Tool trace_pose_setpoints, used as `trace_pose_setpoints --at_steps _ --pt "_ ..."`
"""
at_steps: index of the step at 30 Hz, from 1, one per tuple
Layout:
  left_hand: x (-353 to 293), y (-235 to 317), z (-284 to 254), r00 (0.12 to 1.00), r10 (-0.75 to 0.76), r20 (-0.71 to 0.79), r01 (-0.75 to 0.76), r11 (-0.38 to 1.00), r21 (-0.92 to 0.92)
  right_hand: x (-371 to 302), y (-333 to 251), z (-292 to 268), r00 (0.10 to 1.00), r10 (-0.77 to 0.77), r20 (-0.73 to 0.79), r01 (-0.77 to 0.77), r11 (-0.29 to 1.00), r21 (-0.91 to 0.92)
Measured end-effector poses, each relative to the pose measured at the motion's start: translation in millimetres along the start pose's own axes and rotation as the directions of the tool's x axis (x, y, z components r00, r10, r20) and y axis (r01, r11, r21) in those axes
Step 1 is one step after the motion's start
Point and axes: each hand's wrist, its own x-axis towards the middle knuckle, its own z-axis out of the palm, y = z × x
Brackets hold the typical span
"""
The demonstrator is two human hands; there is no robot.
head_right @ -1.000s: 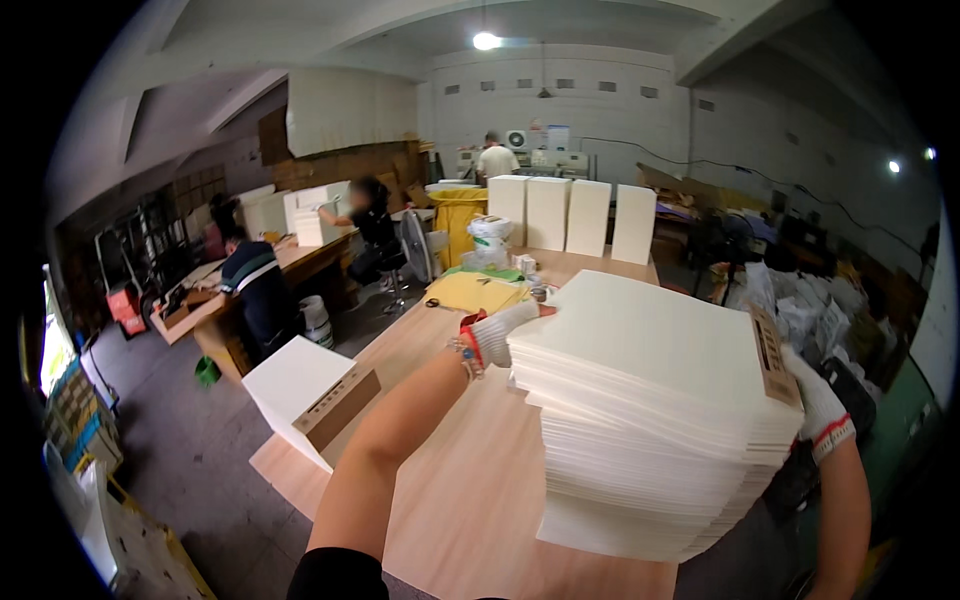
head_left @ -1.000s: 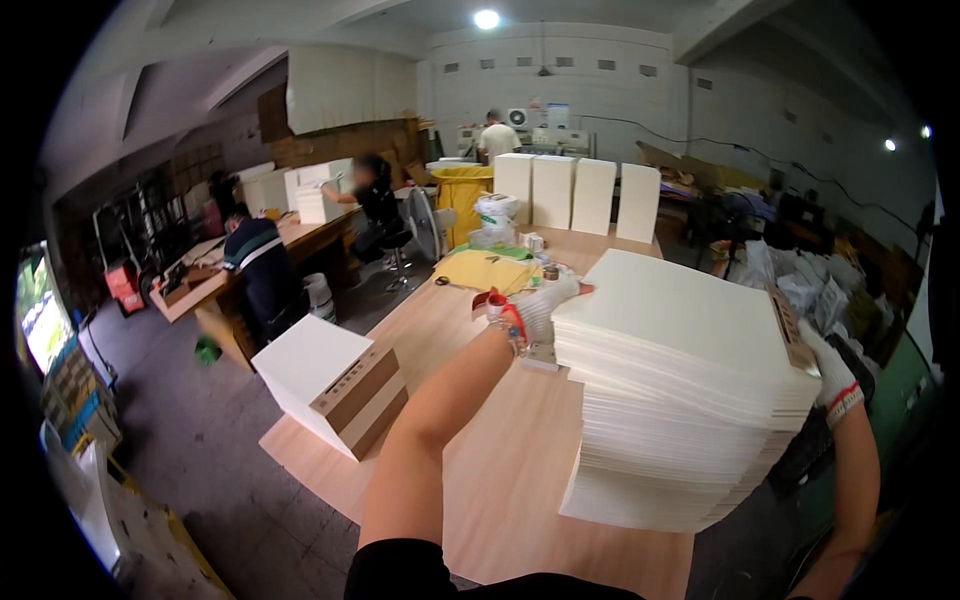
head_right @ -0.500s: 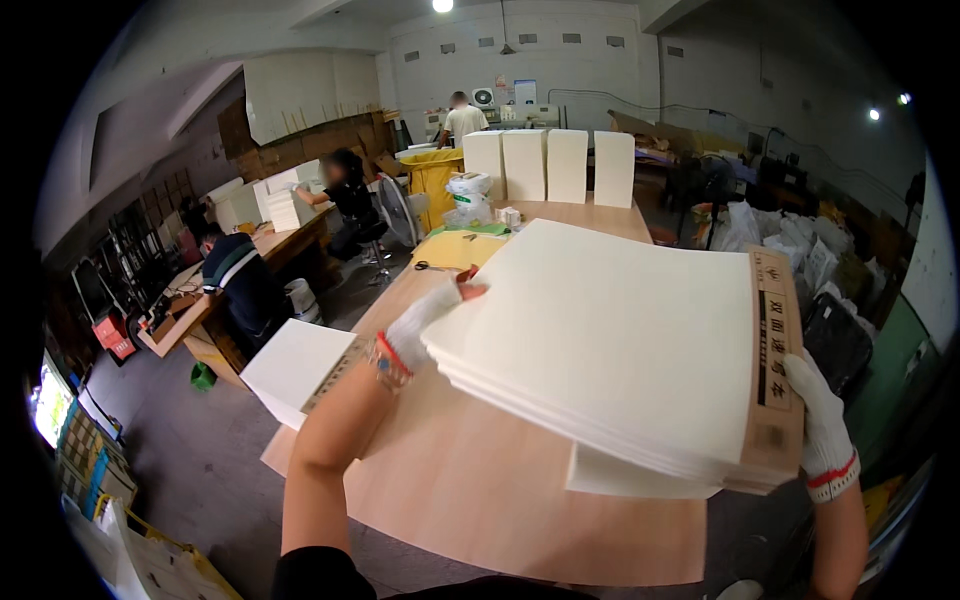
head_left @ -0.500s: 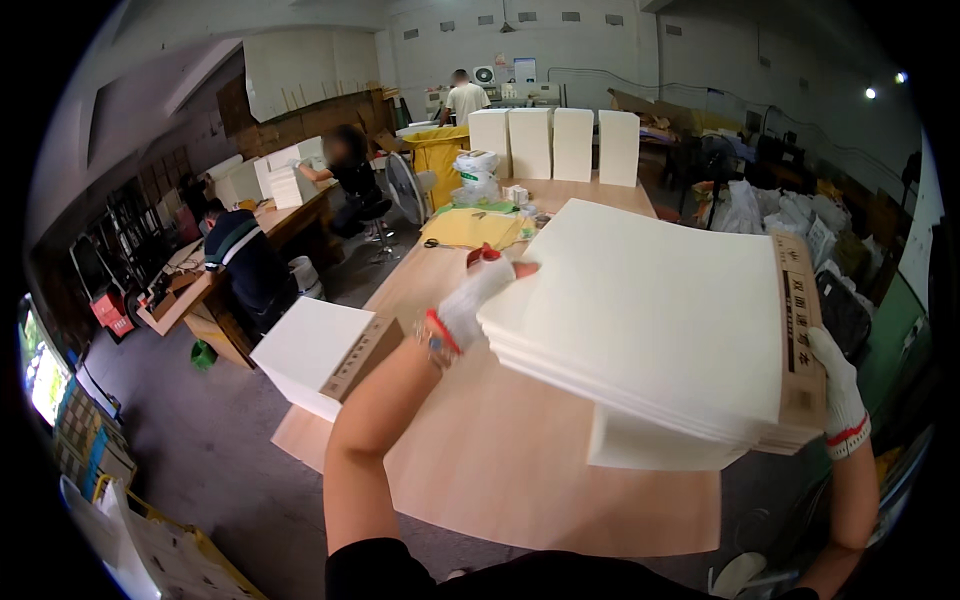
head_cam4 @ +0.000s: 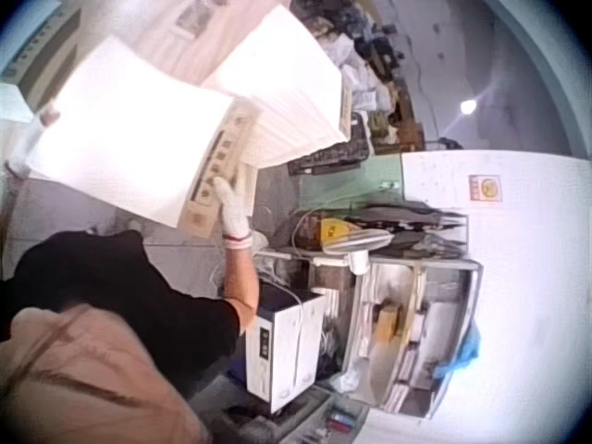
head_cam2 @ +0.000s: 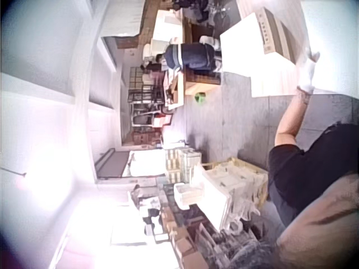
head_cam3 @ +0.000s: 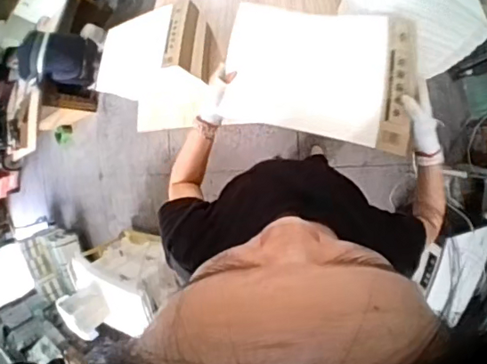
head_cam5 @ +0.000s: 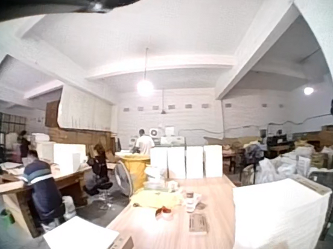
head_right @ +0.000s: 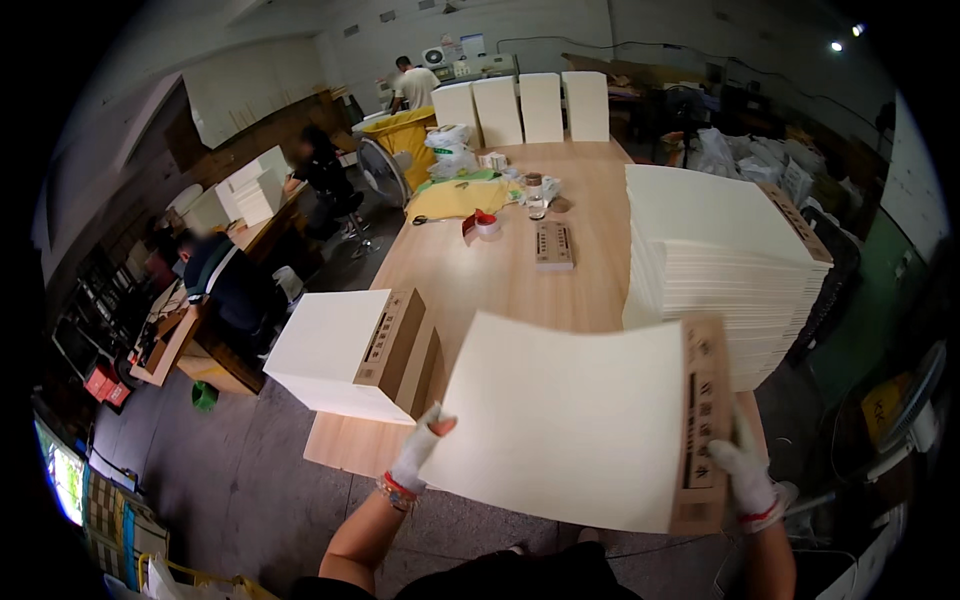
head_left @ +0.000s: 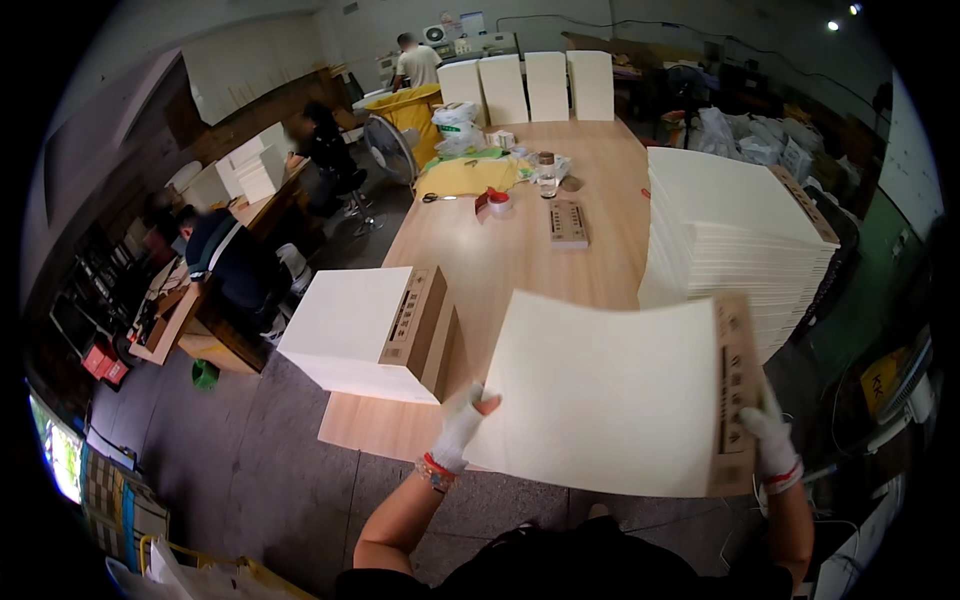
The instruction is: The person repeatedly picks up stacks of white paper sheets from a table, aligns them, and places them into a cardboard box. The person wears white gloves and works in a repetitive cycle of lifting, aligning, and stacking the paper bundles.
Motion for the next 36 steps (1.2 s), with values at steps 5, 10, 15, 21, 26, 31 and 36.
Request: trace_pose_setpoints --at_steps 5,10,15,21,26,31,36 --pt "46 -50 -58 0.982 -0.107 0.153 0.064 0.963 0.263 1 121 7 0.985 0.174 0.002 -0.173 0.977 0.127" --pt "127 -42 -57 0.942 -0.19 0.277 -0.001 0.822 0.57 -22 224 23 0.915 0.359 -0.184 -0.266 0.88 0.394" --pt "212 -16 -84 0.936 -0.087 0.342 -0.085 0.885 0.457 -54 252 104 0.861 0.476 0.179 -0.42 0.467 0.778" --pt "87 -18 -58 0.844 0.523 0.122 -0.426 0.513 0.746 -57 273 177 0.82 0.507 0.265 -0.501 0.413 0.76" --pt "-67 -190 -104 0.706 0.474 -0.526 -0.21 0.849 0.484 -33 199 194 0.533 0.732 0.424 -0.82 0.323 0.473" --pt "-183 -250 -78 0.782 -0.295 -0.549 0.583 0.658 0.477 -5 286 86 0.102 0.761 0.641 -0.592 0.564 -0.576" --pt "-200 -225 -38 0.892 -0.328 -0.311 0.437 0.451 0.778 9 208 25 0.048 0.747 0.663 0.061 0.66 -0.748"
